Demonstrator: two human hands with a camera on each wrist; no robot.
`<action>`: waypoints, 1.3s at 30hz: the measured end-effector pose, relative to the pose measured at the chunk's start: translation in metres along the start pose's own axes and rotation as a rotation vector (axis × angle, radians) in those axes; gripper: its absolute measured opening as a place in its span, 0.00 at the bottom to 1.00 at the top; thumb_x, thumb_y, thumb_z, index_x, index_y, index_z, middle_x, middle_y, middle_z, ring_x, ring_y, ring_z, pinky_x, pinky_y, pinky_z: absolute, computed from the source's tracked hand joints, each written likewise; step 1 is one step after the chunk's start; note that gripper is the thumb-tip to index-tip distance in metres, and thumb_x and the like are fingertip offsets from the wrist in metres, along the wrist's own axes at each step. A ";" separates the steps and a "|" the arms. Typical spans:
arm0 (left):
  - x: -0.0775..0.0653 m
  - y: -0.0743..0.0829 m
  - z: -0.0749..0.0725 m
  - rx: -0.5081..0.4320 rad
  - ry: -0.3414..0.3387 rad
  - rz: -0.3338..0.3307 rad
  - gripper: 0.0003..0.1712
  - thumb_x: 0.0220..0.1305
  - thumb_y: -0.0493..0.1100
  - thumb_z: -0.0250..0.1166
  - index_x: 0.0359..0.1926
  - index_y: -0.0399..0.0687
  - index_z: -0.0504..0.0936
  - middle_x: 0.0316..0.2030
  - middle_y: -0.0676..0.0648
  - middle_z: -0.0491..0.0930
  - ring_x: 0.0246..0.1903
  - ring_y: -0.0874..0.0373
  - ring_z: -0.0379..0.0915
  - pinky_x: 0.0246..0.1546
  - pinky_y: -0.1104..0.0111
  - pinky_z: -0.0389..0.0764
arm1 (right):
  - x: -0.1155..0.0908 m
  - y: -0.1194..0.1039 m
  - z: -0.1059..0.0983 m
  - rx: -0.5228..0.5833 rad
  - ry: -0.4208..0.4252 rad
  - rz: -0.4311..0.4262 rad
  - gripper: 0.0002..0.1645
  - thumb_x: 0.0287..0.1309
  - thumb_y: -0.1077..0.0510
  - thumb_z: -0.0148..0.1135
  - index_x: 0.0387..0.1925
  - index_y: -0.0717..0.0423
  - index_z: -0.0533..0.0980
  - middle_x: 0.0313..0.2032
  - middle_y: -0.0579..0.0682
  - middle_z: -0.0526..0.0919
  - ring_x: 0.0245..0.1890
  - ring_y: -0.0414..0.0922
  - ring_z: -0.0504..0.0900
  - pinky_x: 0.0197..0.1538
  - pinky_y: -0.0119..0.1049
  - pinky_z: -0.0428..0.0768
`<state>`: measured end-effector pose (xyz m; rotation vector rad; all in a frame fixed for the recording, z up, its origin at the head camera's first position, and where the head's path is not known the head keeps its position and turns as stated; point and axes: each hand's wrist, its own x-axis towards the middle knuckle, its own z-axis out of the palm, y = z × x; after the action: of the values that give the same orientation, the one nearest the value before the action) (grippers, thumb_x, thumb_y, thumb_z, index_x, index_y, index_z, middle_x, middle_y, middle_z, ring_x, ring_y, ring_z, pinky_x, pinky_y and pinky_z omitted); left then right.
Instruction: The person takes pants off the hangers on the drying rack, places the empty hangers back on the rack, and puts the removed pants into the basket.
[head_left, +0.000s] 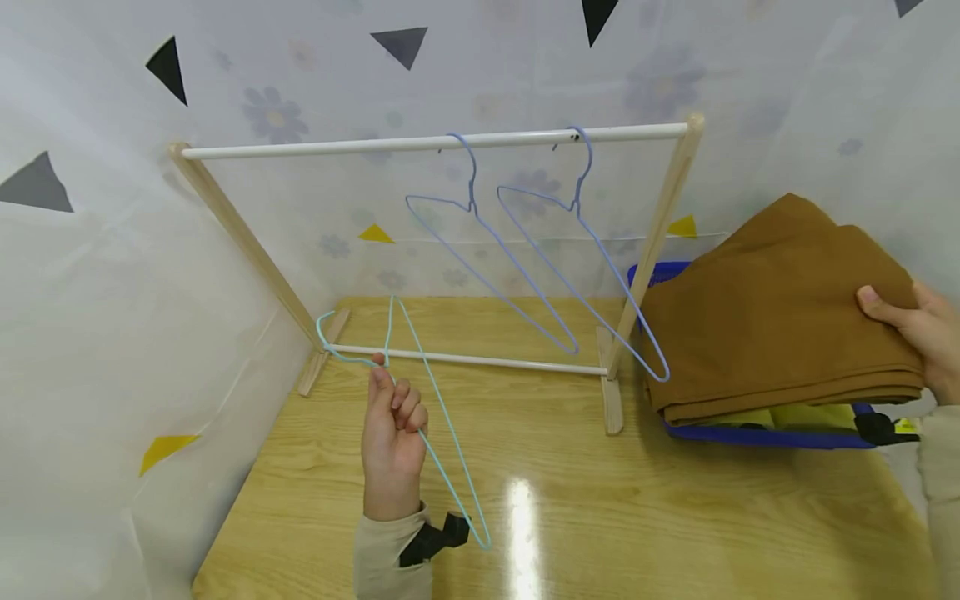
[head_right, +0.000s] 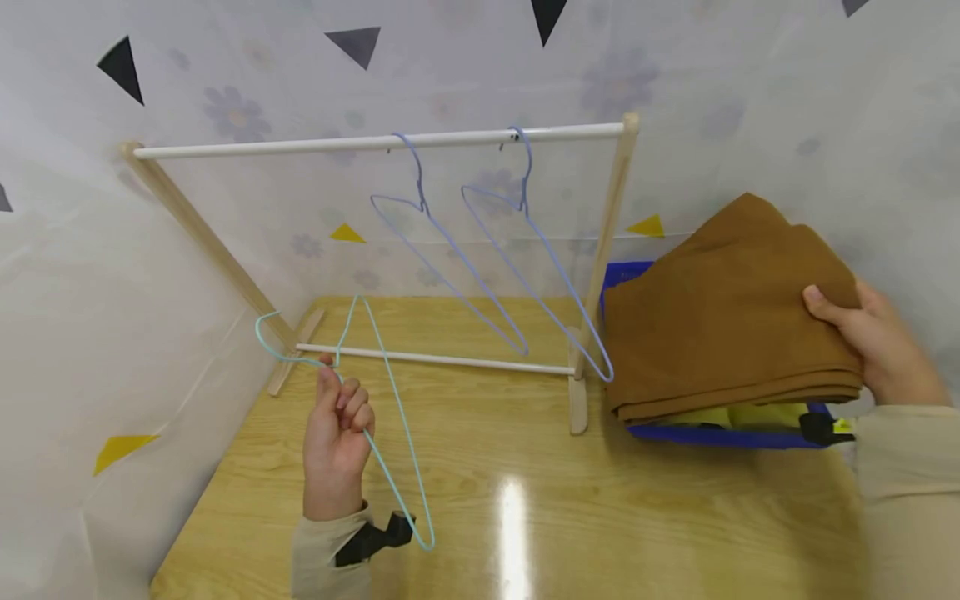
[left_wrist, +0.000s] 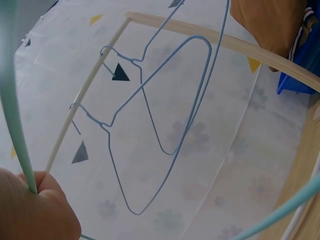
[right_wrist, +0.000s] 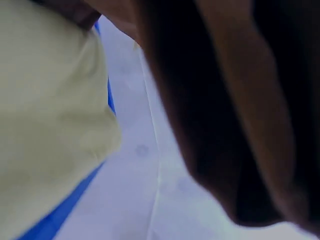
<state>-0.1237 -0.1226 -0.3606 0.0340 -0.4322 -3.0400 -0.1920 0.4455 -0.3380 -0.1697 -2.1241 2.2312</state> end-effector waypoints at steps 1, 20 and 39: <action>0.000 0.000 0.000 -0.002 -0.004 0.001 0.10 0.65 0.48 0.46 0.46 0.54 0.65 0.17 0.53 0.48 0.14 0.65 0.38 0.12 0.77 0.44 | 0.000 0.000 -0.001 -0.069 0.004 0.000 0.25 0.58 0.61 0.53 0.54 0.38 0.59 0.28 0.37 0.76 0.22 0.37 0.76 0.20 0.32 0.74; -0.001 0.000 -0.003 -0.006 0.000 -0.007 0.09 0.65 0.48 0.45 0.44 0.54 0.65 0.17 0.53 0.47 0.14 0.65 0.38 0.12 0.77 0.44 | 0.003 0.019 0.001 -1.065 0.078 -0.136 0.35 0.62 0.46 0.45 0.53 0.75 0.57 0.35 0.76 0.67 0.21 0.58 0.72 0.20 0.46 0.70; -0.001 0.000 -0.005 0.004 0.044 -0.019 0.10 0.65 0.49 0.45 0.45 0.55 0.65 0.17 0.54 0.47 0.14 0.66 0.38 0.13 0.78 0.42 | -0.003 0.045 -0.015 -1.090 0.093 -0.081 0.34 0.61 0.47 0.46 0.47 0.79 0.57 0.33 0.78 0.67 0.20 0.59 0.71 0.19 0.45 0.70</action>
<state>-0.1224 -0.1239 -0.3654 0.1051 -0.4376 -3.0504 -0.1861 0.4583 -0.3836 -0.2041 -2.9249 0.7804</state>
